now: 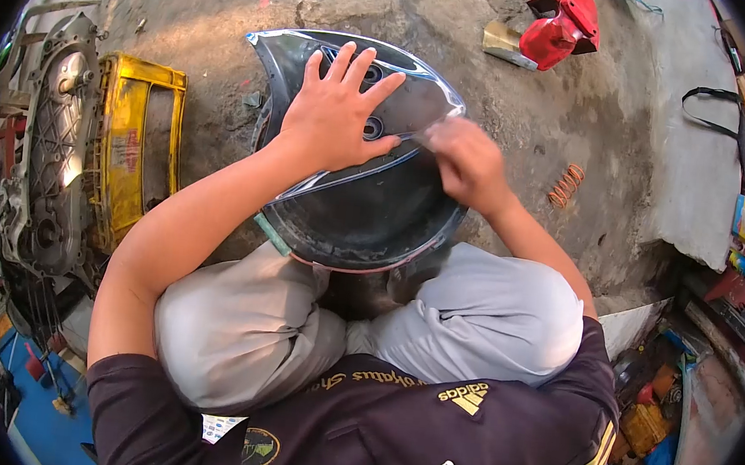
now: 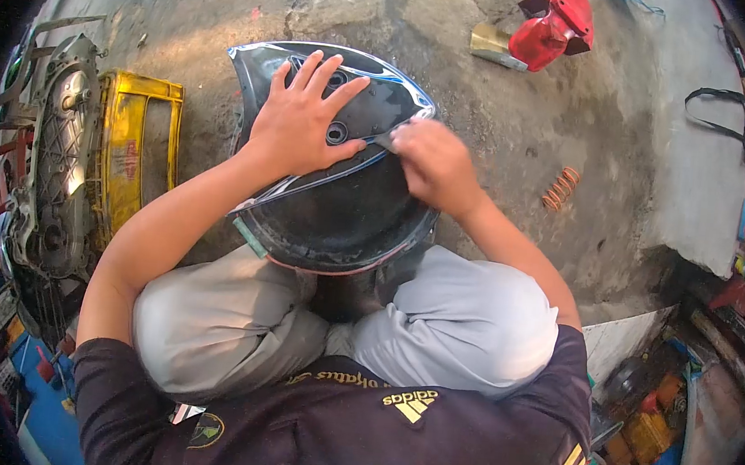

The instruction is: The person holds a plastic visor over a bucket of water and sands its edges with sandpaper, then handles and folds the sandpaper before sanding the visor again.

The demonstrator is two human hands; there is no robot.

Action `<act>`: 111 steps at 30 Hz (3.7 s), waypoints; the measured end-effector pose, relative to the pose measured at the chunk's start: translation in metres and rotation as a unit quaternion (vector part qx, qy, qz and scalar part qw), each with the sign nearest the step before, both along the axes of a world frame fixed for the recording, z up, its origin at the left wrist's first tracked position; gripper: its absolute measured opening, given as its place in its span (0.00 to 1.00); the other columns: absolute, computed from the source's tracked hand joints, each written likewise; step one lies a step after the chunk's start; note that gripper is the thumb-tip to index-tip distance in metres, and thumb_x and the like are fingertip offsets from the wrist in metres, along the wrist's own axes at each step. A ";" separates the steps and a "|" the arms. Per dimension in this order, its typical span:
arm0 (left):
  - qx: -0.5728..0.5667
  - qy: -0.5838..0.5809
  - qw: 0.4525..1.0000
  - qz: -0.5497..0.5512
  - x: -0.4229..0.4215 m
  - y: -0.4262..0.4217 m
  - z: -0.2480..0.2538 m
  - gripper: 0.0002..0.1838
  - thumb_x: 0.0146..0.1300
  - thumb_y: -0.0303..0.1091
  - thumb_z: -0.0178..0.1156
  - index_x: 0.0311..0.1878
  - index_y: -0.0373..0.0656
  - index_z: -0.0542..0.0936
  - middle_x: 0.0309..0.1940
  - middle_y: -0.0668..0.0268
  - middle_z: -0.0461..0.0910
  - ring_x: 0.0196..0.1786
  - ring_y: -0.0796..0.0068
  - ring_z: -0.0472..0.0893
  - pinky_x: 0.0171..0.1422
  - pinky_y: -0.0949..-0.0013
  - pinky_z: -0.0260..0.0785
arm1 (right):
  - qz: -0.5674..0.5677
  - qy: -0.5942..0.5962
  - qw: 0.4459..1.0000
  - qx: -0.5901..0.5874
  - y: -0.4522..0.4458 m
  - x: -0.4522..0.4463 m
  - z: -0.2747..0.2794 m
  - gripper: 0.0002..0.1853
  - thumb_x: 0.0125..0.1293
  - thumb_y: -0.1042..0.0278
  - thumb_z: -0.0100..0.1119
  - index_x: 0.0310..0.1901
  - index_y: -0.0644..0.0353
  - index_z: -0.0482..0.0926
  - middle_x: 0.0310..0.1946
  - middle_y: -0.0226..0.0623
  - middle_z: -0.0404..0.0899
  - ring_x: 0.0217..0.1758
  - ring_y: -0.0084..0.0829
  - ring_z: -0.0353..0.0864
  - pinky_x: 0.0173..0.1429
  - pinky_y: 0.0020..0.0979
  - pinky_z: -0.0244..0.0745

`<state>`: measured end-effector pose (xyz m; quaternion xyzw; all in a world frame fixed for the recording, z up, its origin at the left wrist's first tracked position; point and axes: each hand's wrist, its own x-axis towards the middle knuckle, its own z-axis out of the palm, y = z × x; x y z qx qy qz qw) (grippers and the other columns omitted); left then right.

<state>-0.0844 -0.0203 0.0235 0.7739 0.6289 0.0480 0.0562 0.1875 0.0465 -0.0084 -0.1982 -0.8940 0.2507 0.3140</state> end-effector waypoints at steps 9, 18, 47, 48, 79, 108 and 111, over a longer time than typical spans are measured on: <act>0.002 0.003 1.000 -0.001 0.000 0.001 0.000 0.47 0.68 0.72 0.68 0.85 0.61 0.71 0.85 0.49 0.66 0.88 0.41 0.62 0.87 0.27 0.53 | 0.018 -0.009 0.999 0.025 -0.001 0.000 0.004 0.13 0.65 0.85 0.70 0.48 0.60 0.86 0.46 0.42 0.92 0.51 0.49 0.93 0.71 0.52 0.86; 0.011 -0.002 1.000 -0.001 -0.001 0.002 -0.001 0.47 0.67 0.71 0.69 0.85 0.62 0.71 0.84 0.49 0.67 0.88 0.41 0.63 0.87 0.27 0.53 | 0.024 -0.043 0.997 0.052 0.010 0.006 0.000 0.14 0.61 0.85 0.71 0.47 0.60 0.86 0.47 0.42 0.91 0.54 0.49 0.92 0.71 0.53 0.87; 0.013 -0.003 1.000 0.002 0.000 0.000 -0.001 0.47 0.67 0.71 0.69 0.84 0.60 0.72 0.84 0.49 0.68 0.88 0.41 0.63 0.87 0.29 0.54 | -0.039 -0.046 0.997 0.054 0.009 0.007 0.000 0.15 0.59 0.84 0.73 0.47 0.61 0.83 0.50 0.43 0.90 0.60 0.50 0.90 0.74 0.54 0.84; 0.013 -0.002 1.000 0.002 0.000 0.001 -0.001 0.47 0.67 0.71 0.69 0.84 0.60 0.72 0.84 0.49 0.68 0.88 0.41 0.63 0.87 0.29 0.54 | -0.005 -0.049 0.997 0.055 0.007 0.005 0.001 0.15 0.59 0.85 0.72 0.47 0.60 0.83 0.49 0.43 0.90 0.58 0.51 0.90 0.74 0.55 0.85; 0.011 -0.006 1.000 0.001 0.000 0.000 -0.002 0.47 0.67 0.71 0.69 0.85 0.62 0.72 0.83 0.49 0.68 0.88 0.41 0.63 0.87 0.28 0.53 | -0.030 -0.049 0.998 0.039 0.012 0.005 0.007 0.22 0.57 0.83 0.75 0.54 0.59 0.87 0.50 0.43 0.89 0.56 0.50 0.89 0.59 0.47 0.86; 0.016 -0.008 1.000 0.002 0.000 0.001 -0.001 0.47 0.66 0.70 0.70 0.84 0.60 0.73 0.84 0.49 0.68 0.87 0.41 0.64 0.87 0.28 0.54 | -0.039 -0.070 0.994 0.077 0.007 0.000 0.008 0.20 0.55 0.82 0.73 0.51 0.60 0.87 0.49 0.41 0.92 0.58 0.48 0.91 0.63 0.48 0.85; 0.012 -0.007 1.000 0.000 0.000 0.001 -0.001 0.47 0.67 0.70 0.70 0.84 0.60 0.73 0.84 0.49 0.68 0.88 0.41 0.64 0.87 0.28 0.53 | -0.043 -0.064 0.995 0.068 0.013 0.006 0.004 0.20 0.54 0.83 0.72 0.51 0.59 0.87 0.50 0.42 0.91 0.59 0.49 0.91 0.65 0.47 0.85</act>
